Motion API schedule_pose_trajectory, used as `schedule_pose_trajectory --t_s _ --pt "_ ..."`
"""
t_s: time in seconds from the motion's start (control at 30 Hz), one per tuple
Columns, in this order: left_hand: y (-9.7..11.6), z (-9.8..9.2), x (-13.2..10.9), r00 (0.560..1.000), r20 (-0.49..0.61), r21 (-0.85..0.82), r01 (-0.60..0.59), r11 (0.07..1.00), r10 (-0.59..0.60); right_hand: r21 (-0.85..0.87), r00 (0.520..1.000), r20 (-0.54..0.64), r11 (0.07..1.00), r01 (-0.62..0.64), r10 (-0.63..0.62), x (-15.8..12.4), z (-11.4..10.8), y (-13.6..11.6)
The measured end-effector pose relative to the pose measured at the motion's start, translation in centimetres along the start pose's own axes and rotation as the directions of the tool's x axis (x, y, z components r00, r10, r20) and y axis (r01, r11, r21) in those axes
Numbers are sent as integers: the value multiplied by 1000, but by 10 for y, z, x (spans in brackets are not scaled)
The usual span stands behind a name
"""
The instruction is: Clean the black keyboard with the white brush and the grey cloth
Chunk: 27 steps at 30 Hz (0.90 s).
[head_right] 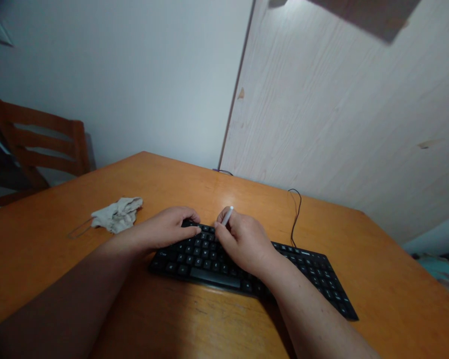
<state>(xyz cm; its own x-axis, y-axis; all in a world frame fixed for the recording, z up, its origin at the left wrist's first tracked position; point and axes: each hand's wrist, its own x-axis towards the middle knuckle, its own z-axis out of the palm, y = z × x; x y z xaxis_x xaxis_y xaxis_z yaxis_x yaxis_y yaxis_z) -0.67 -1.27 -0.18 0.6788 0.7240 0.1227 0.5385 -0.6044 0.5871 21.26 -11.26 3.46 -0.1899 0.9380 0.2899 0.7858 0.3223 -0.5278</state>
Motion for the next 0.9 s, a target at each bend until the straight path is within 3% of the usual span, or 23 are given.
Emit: schedule_pose_trajectory --t_s 0.13,0.23,0.37,0.47,0.63,0.9 --pt "-1 0 0 1000 -5 9 8 1000 -8 106 1000 -20 994 -1 3 1 -1 0" --pt "0 0 0 1000 -6 10 0 1000 0 81 998 -62 997 -17 23 2 0 1" --pt "1 0 0 1000 0 18 -1 1000 1 11 1000 -3 1000 -2 2 1 0 2" --pt "0 0 0 1000 -12 20 0 1000 0 74 999 36 997 8 -11 0 -2 1" --pt "-3 1 2 1000 -11 14 -14 1000 14 55 999 -37 998 0 2 0 -3 -1" --pt "-3 1 1 1000 -5 21 -16 1000 16 118 1000 7 993 -3 3 2 -3 0"
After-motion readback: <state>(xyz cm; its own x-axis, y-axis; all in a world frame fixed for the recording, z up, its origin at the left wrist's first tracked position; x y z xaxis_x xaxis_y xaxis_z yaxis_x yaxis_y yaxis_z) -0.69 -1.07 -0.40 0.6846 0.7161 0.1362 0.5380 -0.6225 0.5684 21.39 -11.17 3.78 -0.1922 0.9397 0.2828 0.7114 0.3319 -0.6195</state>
